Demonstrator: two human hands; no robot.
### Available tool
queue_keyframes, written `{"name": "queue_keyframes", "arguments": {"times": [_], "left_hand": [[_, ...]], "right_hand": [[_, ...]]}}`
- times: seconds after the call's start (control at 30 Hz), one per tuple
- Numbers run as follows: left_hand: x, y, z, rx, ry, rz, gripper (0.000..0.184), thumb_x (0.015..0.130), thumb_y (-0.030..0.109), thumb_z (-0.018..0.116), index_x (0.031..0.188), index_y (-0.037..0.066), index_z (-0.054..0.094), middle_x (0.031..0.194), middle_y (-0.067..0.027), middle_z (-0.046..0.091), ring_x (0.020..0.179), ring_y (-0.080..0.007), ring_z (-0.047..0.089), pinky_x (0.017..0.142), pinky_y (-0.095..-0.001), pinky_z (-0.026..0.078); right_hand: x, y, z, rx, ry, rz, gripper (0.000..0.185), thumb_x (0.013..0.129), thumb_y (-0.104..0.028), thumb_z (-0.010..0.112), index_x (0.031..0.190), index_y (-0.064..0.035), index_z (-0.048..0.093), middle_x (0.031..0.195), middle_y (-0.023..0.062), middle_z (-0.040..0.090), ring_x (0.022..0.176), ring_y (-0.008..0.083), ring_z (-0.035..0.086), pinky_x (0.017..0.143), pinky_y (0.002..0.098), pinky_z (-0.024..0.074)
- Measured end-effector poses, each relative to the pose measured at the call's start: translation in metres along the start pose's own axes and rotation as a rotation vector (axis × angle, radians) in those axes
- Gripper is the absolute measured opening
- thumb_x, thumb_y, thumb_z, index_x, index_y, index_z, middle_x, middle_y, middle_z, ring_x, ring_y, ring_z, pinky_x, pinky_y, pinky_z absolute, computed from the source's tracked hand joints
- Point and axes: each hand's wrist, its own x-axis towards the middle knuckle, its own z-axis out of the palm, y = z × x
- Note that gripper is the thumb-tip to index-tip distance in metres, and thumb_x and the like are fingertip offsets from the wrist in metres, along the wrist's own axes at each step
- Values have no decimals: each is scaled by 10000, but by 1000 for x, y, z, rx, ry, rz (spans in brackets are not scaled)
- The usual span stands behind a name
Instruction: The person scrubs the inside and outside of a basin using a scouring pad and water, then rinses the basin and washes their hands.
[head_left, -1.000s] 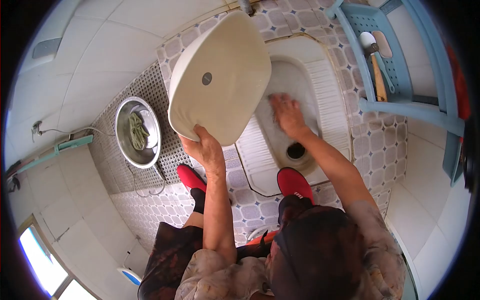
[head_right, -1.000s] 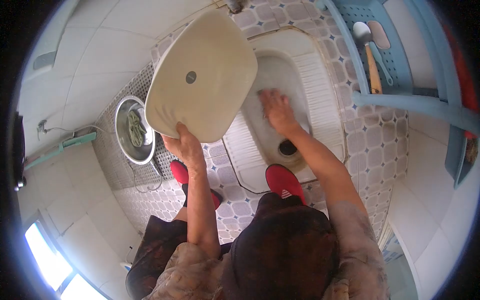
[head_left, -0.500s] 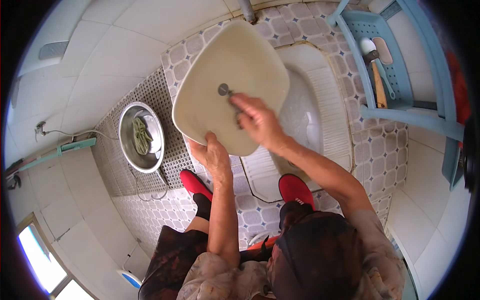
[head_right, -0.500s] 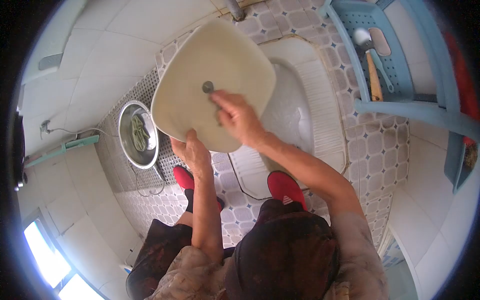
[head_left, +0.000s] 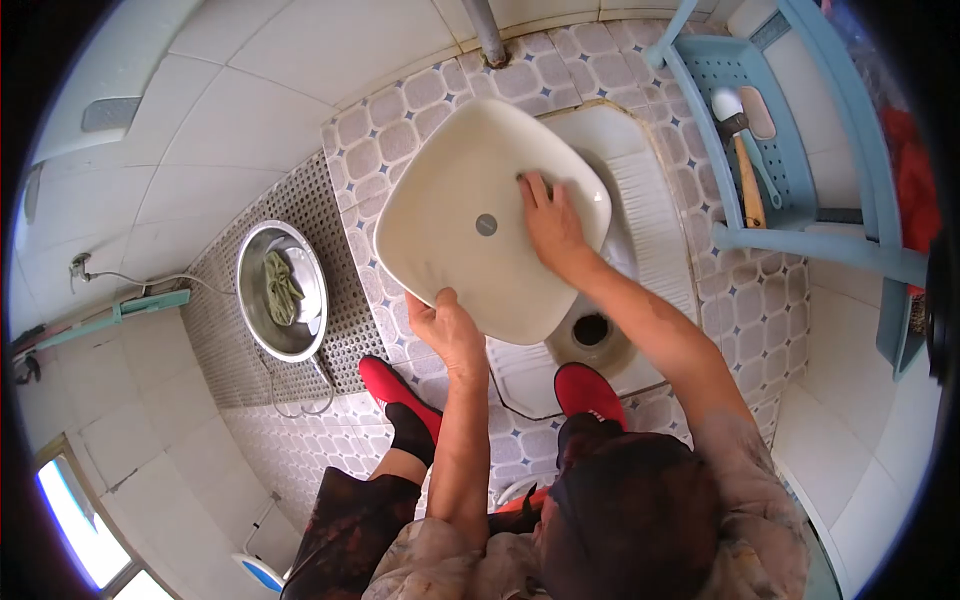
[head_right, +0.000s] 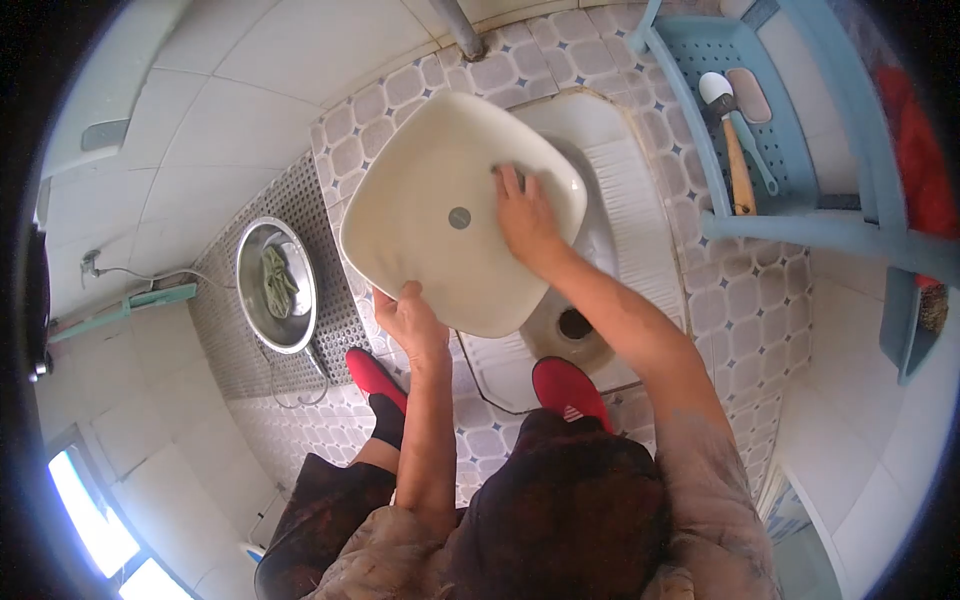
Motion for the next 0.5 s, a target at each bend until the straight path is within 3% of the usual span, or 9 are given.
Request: {"name": "queue_keyframes", "arguments": {"times": [0.03, 0.1, 0.13, 0.2, 0.27, 0.3, 0.37, 0.4, 0.5], "left_hand": [[-1, 2, 2, -28, 17, -35, 397, 755, -71, 418, 1131, -60, 544, 990, -97, 618, 849, -157, 599, 758, -261, 485], [-1, -8, 1, -41, 4, -29, 403, 745, -77, 421, 1129, -60, 540, 992, -112, 616, 845, -176, 613, 751, -277, 496], [-2, -11, 0, -55, -9, -16, 409, 735, -82, 425, 1128, -60, 536, 994, -126, 614, 841, -196, 627, 744, -293, 507], [-4, -9, 6, -69, -8, 4, 410, 731, -87, 425, 1123, -58, 540, 996, -124, 616, 849, -193, 627, 747, -291, 507], [-7, -5, 8, -82, 5, 19, 410, 728, -92, 426, 1119, -55, 545, 997, -121, 618, 858, -191, 627, 749, -290, 507], [-8, -2, 6, -16, 6, 46, 400, 728, -92, 428, 1107, -53, 550, 992, -116, 623, 857, -185, 626, 750, -286, 506], [-3, 4, 4, 47, 7, 74, 390, 728, -92, 431, 1095, -50, 555, 987, -111, 627, 857, -178, 625, 750, -283, 505], [0, 7, 1, 34, 7, 115, 371, 731, -88, 437, 1079, -48, 561, 975, -106, 632, 849, -172, 625, 751, -279, 503], [8, 22, -6, 41, 37, 207, 336, 738, -80, 446, 1048, -46, 570, 953, -94, 639, 830, -164, 625, 755, -272, 500]], "right_hand": [[-11, -5, -1, -5, -1, 0, 590, 759, -36, 620, 1322, 21, 449, 1382, 147, 401, 1054, 350, 493, 935, 396, 459], [-33, -19, -4, -40, -340, 151, 590, 702, -45, 676, 1262, 43, 512, 1318, 196, 449, 999, 372, 511, 852, 415, 507], [-41, -27, -19, -38, -345, 159, 590, 702, -45, 676, 1262, 43, 512, 1318, 196, 449, 999, 372, 511, 852, 415, 507], [-42, -39, -61, -42, -732, -136, 512, 697, -42, 674, 1190, 52, 570, 1228, 211, 520, 972, 356, 539, 794, 420, 533], [-50, -48, -53, 279, -790, -174, 405, 729, -43, 638, 1126, 33, 612, 1154, 183, 577, 943, 342, 556, 787, 401, 532], [-58, -56, -58, 280, -792, -169, 405, 729, -43, 638, 1126, 33, 612, 1154, 183, 577, 943, 342, 556, 787, 401, 532], [-71, -67, -67, 640, -441, -215, 277, 764, -104, 602, 1013, 7, 649, 986, 169, 642, 842, 323, 561, 836, 364, 492], [-74, -67, -67, 646, -449, -216, 277, 764, -104, 602, 1013, 7, 649, 986, 169, 642, 842, 323, 561, 836, 364, 492], [-71, -52, -54, 610, -292, -287, 342, 759, -12, 566, 1070, -112, 668, 1147, 48, 599, 975, 312, 518, 839, 368, 497]]}}
